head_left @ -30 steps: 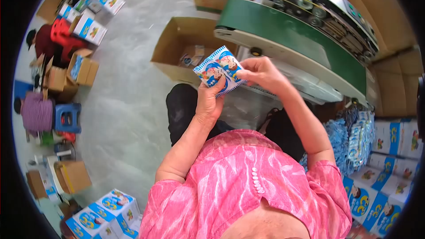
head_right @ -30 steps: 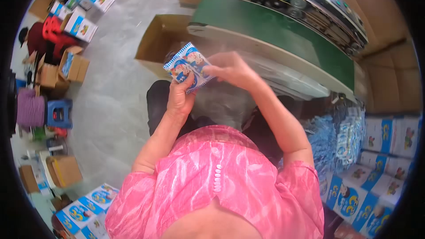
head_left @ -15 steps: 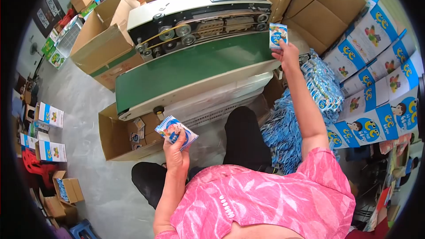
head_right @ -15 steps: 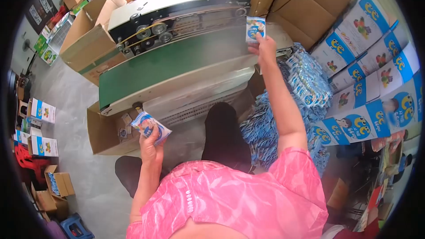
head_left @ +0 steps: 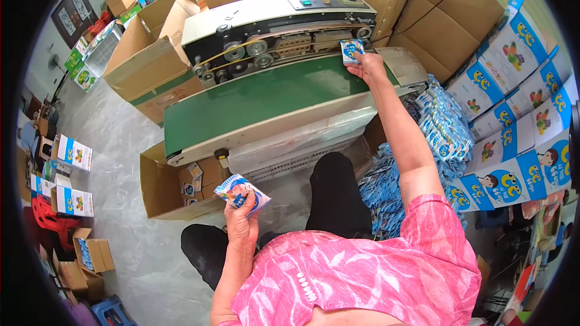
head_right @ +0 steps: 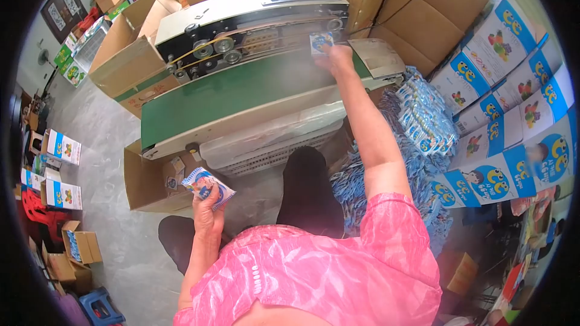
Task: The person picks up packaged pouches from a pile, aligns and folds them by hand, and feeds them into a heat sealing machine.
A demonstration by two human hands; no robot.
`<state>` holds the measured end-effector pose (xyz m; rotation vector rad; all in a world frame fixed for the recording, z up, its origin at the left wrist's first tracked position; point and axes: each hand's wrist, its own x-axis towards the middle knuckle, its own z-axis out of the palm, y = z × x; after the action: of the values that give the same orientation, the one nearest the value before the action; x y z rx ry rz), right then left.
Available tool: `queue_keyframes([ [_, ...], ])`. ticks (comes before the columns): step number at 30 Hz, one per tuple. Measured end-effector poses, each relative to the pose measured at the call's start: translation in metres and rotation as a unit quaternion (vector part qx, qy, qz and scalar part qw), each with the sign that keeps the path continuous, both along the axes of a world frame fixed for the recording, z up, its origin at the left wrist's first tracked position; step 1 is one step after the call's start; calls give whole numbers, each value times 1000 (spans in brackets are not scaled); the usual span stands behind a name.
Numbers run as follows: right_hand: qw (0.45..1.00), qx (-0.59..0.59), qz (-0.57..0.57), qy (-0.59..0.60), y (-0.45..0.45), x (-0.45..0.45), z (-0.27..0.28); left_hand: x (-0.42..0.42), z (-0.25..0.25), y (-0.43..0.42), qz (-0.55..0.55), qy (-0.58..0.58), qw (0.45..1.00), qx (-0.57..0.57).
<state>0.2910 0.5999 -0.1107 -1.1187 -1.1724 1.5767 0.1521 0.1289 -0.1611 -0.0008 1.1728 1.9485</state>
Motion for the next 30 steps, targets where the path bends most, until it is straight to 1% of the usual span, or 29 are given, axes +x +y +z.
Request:
queue_keyframes([
  [6,999,-16,38,8,-32,-36,2,-3,1,-12,17,-14,999,34],
  [9,997,-10,62,39,-51,-56,0,-5,6,-19,34,-24,998,41],
  [16,993,-19,104,58,-100,-104,9,-10,8,-32,48,-37,996,66],
  [22,987,-25,131,87,-141,-142,15,-14,6,-41,48,-25,996,67],
  [26,989,-38,126,71,-160,-166,17,-14,10,-47,64,-27,995,77],
  [29,983,-96,83,133,-169,-169,16,-20,12,-52,82,-32,992,89],
  [30,983,-99,87,132,-171,-167,15,-23,13,-54,79,-25,993,87],
])
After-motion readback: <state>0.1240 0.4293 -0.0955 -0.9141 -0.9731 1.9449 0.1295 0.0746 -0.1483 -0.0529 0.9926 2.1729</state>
